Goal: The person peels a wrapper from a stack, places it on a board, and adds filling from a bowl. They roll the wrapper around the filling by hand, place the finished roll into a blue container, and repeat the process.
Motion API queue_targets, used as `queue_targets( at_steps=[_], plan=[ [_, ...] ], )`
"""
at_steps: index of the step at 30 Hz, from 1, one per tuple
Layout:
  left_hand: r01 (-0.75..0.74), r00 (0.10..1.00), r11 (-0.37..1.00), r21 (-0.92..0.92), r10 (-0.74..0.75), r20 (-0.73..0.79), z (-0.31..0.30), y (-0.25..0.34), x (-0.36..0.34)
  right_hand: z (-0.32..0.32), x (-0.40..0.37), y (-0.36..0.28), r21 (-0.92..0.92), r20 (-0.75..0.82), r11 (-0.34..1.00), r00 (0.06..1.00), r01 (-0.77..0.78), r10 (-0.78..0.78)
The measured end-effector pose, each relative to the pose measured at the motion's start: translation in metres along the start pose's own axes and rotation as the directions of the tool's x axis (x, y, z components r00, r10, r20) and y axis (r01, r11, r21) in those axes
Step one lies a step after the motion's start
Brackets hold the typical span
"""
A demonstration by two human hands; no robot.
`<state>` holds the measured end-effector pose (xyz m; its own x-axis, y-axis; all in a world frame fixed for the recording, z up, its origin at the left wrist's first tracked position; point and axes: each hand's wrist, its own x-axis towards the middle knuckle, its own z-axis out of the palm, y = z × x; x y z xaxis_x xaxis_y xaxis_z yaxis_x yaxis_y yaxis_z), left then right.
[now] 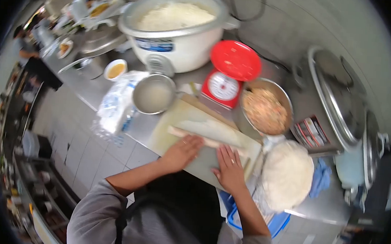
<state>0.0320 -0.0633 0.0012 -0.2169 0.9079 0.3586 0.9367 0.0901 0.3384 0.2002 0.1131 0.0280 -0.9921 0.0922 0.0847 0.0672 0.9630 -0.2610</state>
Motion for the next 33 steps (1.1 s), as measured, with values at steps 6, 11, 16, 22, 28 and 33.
queue_targets(
  at_steps=[6, 11, 16, 22, 28, 33],
  plan=[
    [0.062, 0.997, 0.994, -0.084, -0.066, -0.034, 0.003, -0.042, 0.048, 0.005, 0.056, 0.047, 0.039, -0.256, 0.999, 0.967, 0.026, -0.015],
    [0.049, 0.995, 0.989, -0.139, -0.06, -0.074, -0.004, -0.04, 0.037, 0.014, 0.041, 0.049, 0.024, -0.297, 0.997, 0.953, 0.075, -0.065],
    [-0.071, 0.992, 0.991, -0.113, 0.059, -0.107, -0.023, -0.021, -0.004, 0.006, -0.017, 0.03, -0.004, -0.254, 0.999, 0.966, 0.047, -0.046],
    [0.055, 0.997, 0.981, -0.185, -0.063, -0.034, -0.037, -0.023, -0.023, 0.008, -0.048, 0.031, 0.205, -0.289, 0.975, 0.947, -0.083, 0.142],
    [0.048, 0.998, 0.994, -0.1, -0.052, -0.041, -0.028, -0.024, 0.004, -0.012, -0.011, 0.026, 0.115, -0.248, 0.988, 0.96, -0.101, 0.127],
    [0.065, 0.995, 0.982, -0.176, -0.076, -0.061, -0.008, -0.013, -0.01, -0.015, 0.014, 0.015, 0.148, -0.099, 0.989, 0.995, 0.023, -0.009]
  ],
)
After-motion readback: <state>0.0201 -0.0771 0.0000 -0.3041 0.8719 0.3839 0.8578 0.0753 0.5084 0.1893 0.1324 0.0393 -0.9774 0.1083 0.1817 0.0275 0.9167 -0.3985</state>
